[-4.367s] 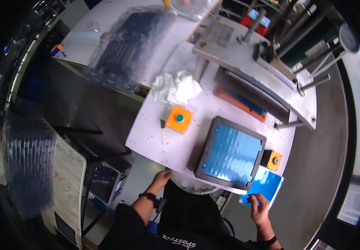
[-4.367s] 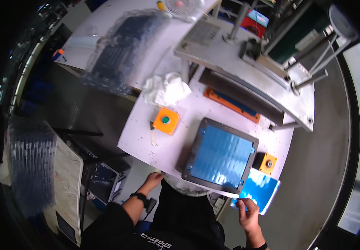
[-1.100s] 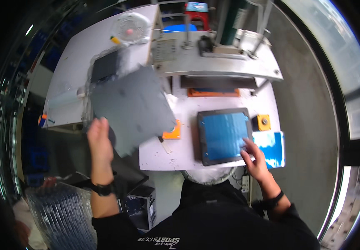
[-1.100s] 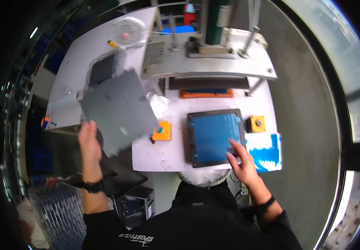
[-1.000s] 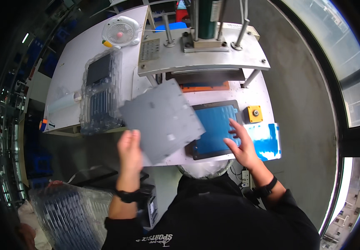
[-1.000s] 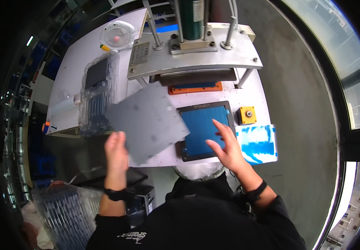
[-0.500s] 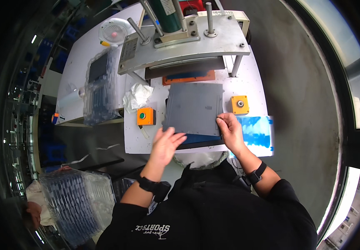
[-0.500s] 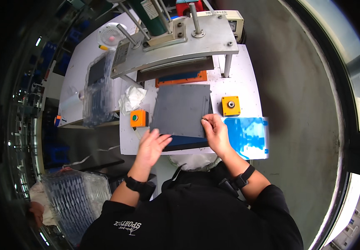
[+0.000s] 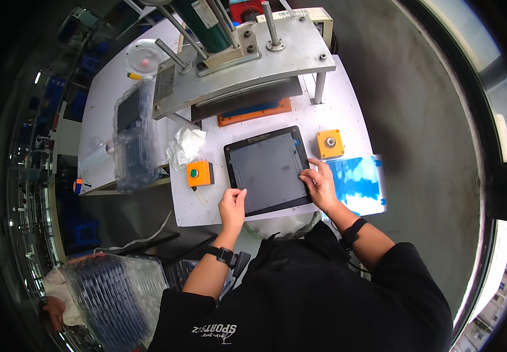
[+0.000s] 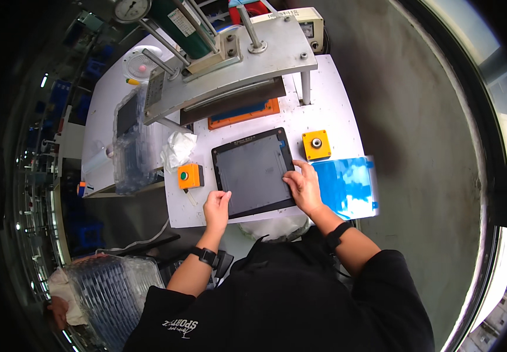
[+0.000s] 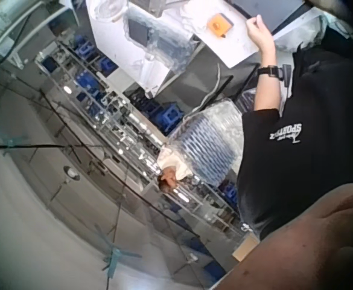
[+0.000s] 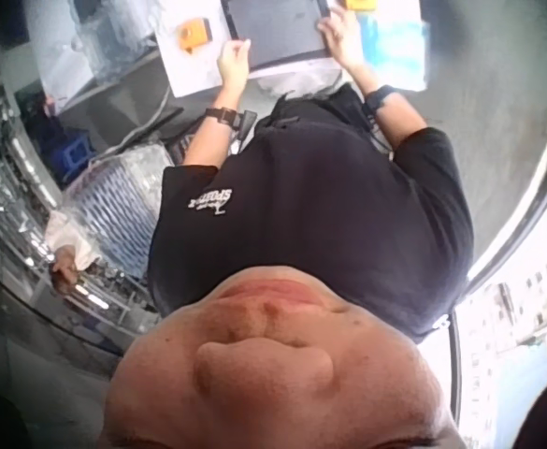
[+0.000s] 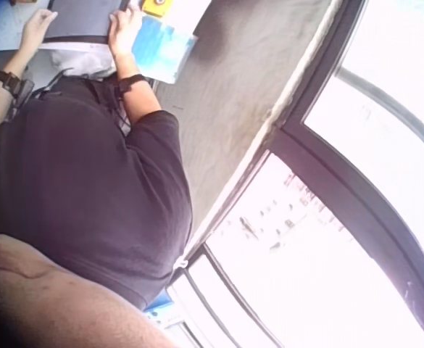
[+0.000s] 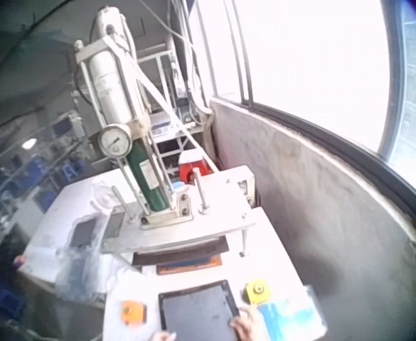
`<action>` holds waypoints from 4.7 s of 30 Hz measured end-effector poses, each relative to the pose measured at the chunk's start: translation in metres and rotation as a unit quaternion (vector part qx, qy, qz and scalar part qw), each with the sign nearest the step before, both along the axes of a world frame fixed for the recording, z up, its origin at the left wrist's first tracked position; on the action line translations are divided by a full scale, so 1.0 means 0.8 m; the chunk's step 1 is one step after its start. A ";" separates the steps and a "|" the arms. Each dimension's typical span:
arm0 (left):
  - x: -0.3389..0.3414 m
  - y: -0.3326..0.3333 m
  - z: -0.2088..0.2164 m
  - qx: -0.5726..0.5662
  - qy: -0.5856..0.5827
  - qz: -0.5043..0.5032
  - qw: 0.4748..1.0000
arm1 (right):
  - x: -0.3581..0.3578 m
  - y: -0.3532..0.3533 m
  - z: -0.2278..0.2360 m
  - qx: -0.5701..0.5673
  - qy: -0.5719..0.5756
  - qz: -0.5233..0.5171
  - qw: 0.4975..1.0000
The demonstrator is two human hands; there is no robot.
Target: The person is peeling protective film off plastic panels and loading them into a molding or press machine tray.
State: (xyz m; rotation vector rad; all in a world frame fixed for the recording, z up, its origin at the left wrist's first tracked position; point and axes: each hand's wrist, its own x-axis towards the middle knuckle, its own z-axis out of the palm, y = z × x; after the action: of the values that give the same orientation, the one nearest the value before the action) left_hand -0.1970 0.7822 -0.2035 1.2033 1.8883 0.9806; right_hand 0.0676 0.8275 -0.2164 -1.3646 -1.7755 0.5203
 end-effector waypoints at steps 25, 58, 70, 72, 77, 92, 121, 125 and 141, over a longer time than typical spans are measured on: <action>-0.018 0.007 -0.036 0.066 0.130 -0.051 0.988 | -0.041 0.011 0.029 0.010 -0.118 0.047 0.992; 0.000 0.246 -0.013 -0.059 -0.656 0.154 0.736 | 0.141 0.020 0.203 -0.203 0.178 -0.060 0.961; 0.047 0.347 -0.066 -0.085 -0.610 0.253 0.746 | 0.219 -0.089 0.249 -0.099 0.241 -0.191 0.946; 0.020 0.330 -0.073 -0.053 -0.615 0.276 0.737 | 0.218 -0.062 0.246 -0.124 0.201 -0.144 0.961; 0.001 0.145 0.027 -0.040 -0.564 0.132 0.814 | 0.081 0.058 0.270 0.004 -0.179 0.148 0.973; -0.158 -0.157 0.162 0.056 -0.396 0.261 0.878 | -0.178 0.283 -0.019 -0.027 -0.414 0.221 0.883; -0.127 -0.171 0.167 0.159 -0.345 0.223 0.898 | -0.046 0.077 0.077 -0.021 -0.290 0.076 0.954; -0.040 -0.180 0.173 0.210 -0.310 0.218 0.901 | -0.137 0.033 0.157 0.031 -0.044 0.319 0.946; 0.139 -0.568 0.284 0.133 0.002 0.456 0.880 | -0.279 -0.309 0.225 -0.012 -0.063 0.844 0.532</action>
State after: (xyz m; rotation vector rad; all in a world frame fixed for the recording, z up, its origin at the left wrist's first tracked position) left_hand -0.0855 0.3281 0.0239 0.3666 2.4144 1.7590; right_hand -0.1553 0.5800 -0.0367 0.9118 -2.7015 1.3545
